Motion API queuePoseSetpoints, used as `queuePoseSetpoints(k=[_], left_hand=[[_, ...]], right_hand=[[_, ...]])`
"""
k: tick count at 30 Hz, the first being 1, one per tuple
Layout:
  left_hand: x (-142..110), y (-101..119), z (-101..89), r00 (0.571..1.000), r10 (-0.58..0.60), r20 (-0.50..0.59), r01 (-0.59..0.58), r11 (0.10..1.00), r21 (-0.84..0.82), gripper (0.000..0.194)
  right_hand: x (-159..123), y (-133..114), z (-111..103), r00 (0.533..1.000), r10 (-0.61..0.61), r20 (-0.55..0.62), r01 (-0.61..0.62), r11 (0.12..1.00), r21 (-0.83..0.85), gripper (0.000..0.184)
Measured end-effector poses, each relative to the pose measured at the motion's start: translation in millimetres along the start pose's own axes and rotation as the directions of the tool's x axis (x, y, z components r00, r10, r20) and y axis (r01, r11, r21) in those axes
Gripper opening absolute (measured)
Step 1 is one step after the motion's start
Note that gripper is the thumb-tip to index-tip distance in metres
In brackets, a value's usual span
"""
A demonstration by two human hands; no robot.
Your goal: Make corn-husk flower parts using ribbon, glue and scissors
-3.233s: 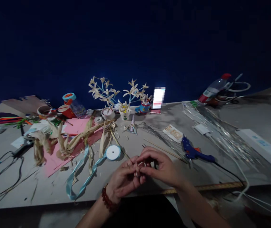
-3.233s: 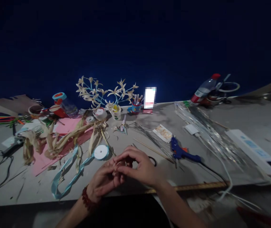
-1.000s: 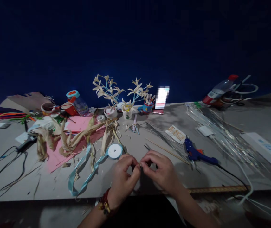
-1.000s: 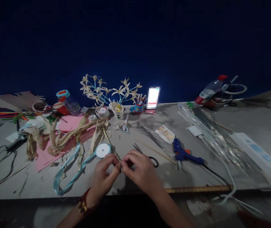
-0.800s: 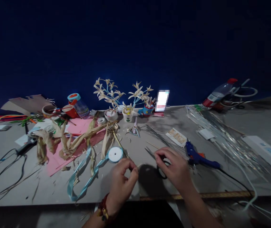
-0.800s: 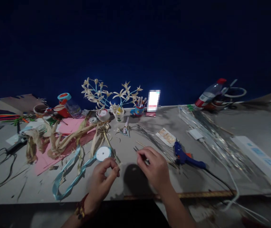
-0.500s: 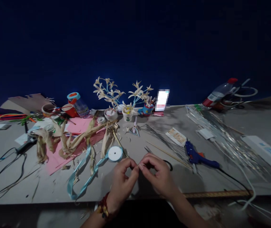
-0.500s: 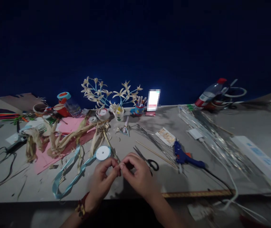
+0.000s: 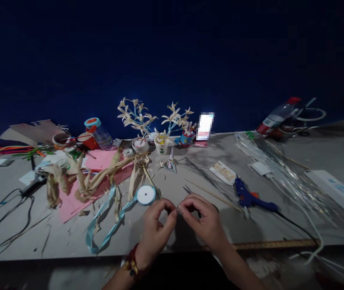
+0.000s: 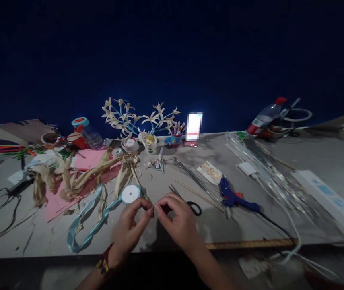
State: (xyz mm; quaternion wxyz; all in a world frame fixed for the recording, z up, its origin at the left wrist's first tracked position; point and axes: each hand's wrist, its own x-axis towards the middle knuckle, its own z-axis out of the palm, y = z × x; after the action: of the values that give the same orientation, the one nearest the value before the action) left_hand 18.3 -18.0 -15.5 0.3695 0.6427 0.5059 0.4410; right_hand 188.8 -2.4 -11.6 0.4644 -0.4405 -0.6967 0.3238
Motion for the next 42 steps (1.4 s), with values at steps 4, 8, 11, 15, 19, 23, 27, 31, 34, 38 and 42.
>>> queuePoseSetpoints(k=[4,8,11,15,19,23,27,31,34,38,42], left_hand=[[-1,-1,3.4,1.0,0.006,-0.03,-0.004,0.998,0.069,0.018],[-2,-1,3.1,0.998,0.012,-0.055,-0.006,0.993,0.114,0.018],[-3,-2,3.7,0.997,0.041,-0.061,-0.032,0.989,0.143,0.017],[-4,-4,5.5,0.994,0.081,-0.073,-0.067,0.981,0.184,0.015],[-5,-5,5.5,0.995,0.072,-0.071,-0.057,0.98,0.191,0.016],[-4,-4,4.1,0.994,0.055,-0.092,-0.037,0.982,0.184,0.018],[-3,-4,4.5,0.994,0.061,-0.092,-0.043,0.982,0.182,0.018],[-3,-4,6.3,0.993,0.084,-0.083,-0.067,0.979,0.191,0.017],[-3,-3,6.7,0.995,0.084,-0.059,-0.07,0.978,0.198,0.015],[-3,-3,5.8,0.996,0.079,-0.037,-0.069,0.972,0.225,0.013],[-3,-2,3.5,0.998,0.041,-0.055,-0.029,0.978,0.208,0.015]], right_hand=[[-2,-2,3,1.0,0.0,0.009,0.0,1.0,0.0,0.012],[-3,1,3,1.0,-0.01,0.009,0.01,1.0,-0.014,0.011],[-3,2,3,1.0,-0.01,0.011,0.011,0.999,-0.037,0.01],[-3,3,3,1.0,-0.025,0.014,0.026,0.998,-0.061,0.012],[-3,5,-3,0.995,-0.079,-0.061,0.069,0.986,-0.154,0.013],[-3,9,-13,0.983,-0.109,-0.148,0.072,0.971,-0.23,0.013],[-6,7,-12,0.995,-0.052,-0.082,0.041,0.991,-0.129,0.01],[-7,2,0,0.999,0.007,0.042,-0.006,1.0,-0.024,0.005],[-6,3,6,0.999,0.017,0.041,-0.016,0.999,-0.031,0.011],[-5,5,6,1.0,-0.002,0.025,0.004,0.998,-0.056,0.013],[-5,4,0,0.998,-0.027,-0.063,0.021,0.996,-0.089,0.015]])
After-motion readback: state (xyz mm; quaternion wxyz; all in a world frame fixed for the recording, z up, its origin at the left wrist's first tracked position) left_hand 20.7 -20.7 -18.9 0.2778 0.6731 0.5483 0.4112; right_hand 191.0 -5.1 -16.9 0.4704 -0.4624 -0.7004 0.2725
